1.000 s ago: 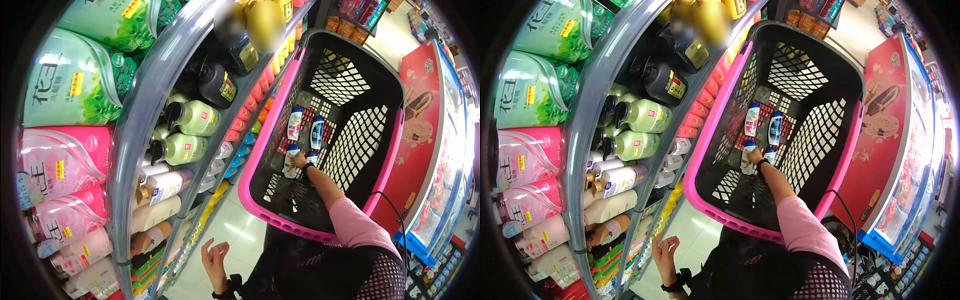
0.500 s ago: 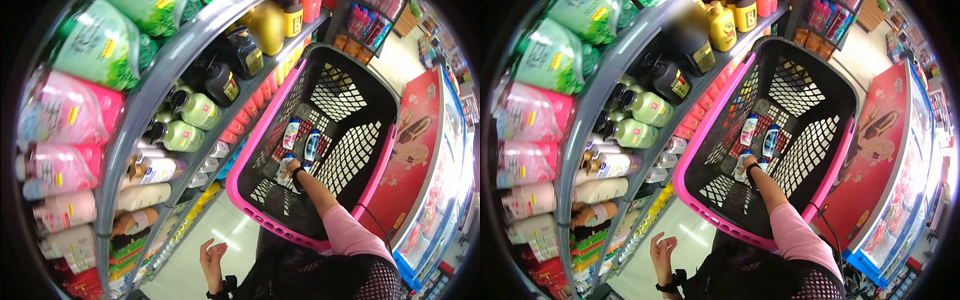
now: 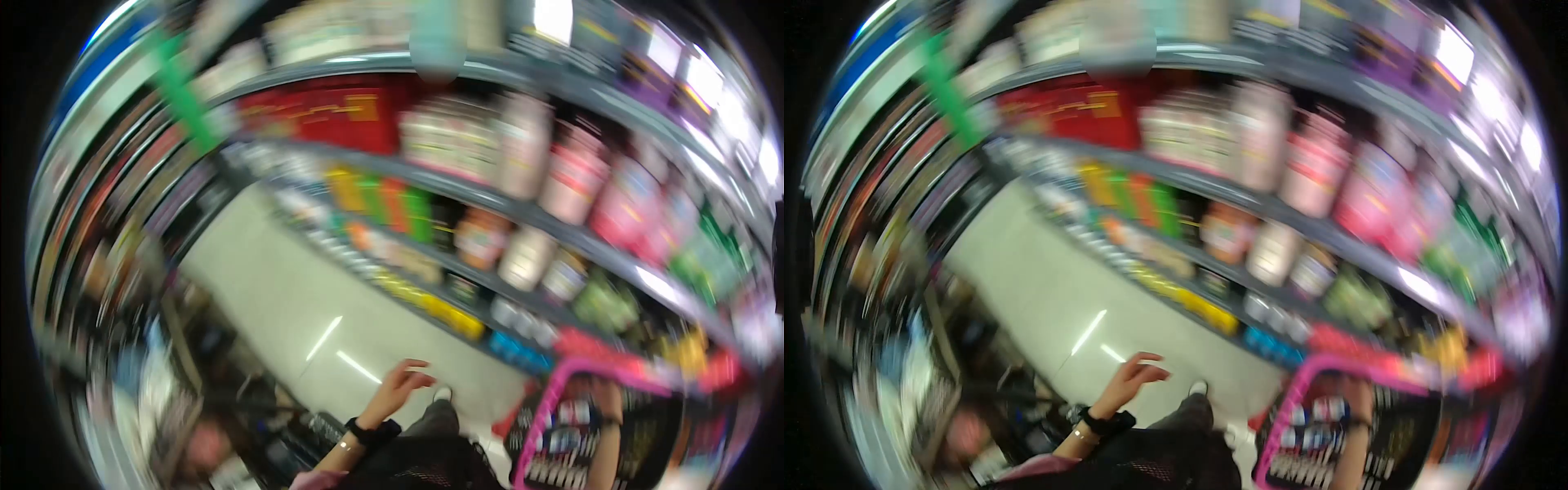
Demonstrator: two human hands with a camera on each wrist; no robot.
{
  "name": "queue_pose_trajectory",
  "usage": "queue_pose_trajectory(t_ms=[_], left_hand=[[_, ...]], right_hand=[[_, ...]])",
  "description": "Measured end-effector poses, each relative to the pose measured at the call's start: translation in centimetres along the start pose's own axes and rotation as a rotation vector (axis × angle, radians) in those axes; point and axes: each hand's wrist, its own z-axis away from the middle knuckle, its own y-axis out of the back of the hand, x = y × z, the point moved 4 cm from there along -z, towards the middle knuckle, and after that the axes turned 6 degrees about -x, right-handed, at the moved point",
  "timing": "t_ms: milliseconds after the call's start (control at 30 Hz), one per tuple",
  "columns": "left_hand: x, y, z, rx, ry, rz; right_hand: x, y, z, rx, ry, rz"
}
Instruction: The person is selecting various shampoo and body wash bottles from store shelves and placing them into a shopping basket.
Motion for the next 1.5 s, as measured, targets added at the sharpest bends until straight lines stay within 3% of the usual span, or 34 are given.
queue_pose_trajectory(t_ms=[67, 200, 267, 400, 433, 533, 567, 600, 633, 700, 800, 833, 967, 1000, 1133, 1267, 1500], left_hand=[[-0.3, 3.8, 1.3, 0.108, -0.011, 0.068], [-2.4, 11.1, 2.3, 0.217, 0.048, 0.078], [-5.2, 13.8, 3.4, 0.310, 0.044, 0.211], [-4.0, 22.3, 2.6, 0.402, 0.032, 0.237], [-3.1, 24.8, 2.5, 0.416, -0.058, 0.218], [-1.8, 31.4, 1.4, 0.491, -0.094, 0.166], [-1.2, 33.3, 1.0, 0.514, -0.086, 0.168], [-0.3, 35.1, 0.8, 0.512, -0.086, 0.152], [0.8, 36.9, 0.8, 0.513, -0.087, 0.130], [2.2, 39.7, 0.4, 0.523, -0.094, 0.101], [1.7, 43.6, -0.1, 0.536, -0.103, 0.096], [1.5, 44.9, -0.1, 0.553, -0.106, 0.117], [1.3, 49.9, -2.2, 0.568, -0.118, 0.177], [1.4, 51.4, -3.1, 0.566, -0.124, 0.182], [4.9, 58.6, -7.6, 0.556, -0.211, 0.031], [12.0, 66.1, -12.7, 0.572, -0.344, -0.095], [30.2, 72.0, -23.8, 0.316, -0.559, -0.301]], right_hand=[[0.7, 1.8, -3.2, 0.147, -0.283, -0.144], [-3.8, 4.5, -4.5, 0.572, -0.527, -0.082], [-7.1, 5.8, -5.4, 0.781, -0.545, -0.018], [-15.7, 6.2, -8.7, 1.131, -0.437, 0.051], [-18.0, 5.8, -10.3, 1.165, -0.356, 0.043], [-24.9, 2.2, -18.9, 1.027, -0.016, -0.111], [-34.4, 2.9, -21.5, 0.683, -0.179, -0.318], [-38.5, 1.7, -24.3, 0.554, -0.005, -0.264], [-42.3, 0.2, -26.5, 0.457, 0.031, -0.122], [-50.7, -0.3, -29.9, 0.292, 0.054, -0.336], [-54.8, -2.5, -35.1, 0.274, 0.028, -0.542], [-54.8, -3.4, -37.2, 0.292, 0.105, -0.468], [-61.5, -5.1, -44.2, 0.212, 0.121, -0.595], [-63.7, -5.0, -45.9, 0.173, 0.172, -0.489], [-70.0, -8.3, -53.8, 0.138, 0.271, -0.569], [-77.0, -9.2, -60.5, 0.114, 0.364, -0.574], [-84.8, -4.2, -66.3, 0.326, 0.511, -0.579]])
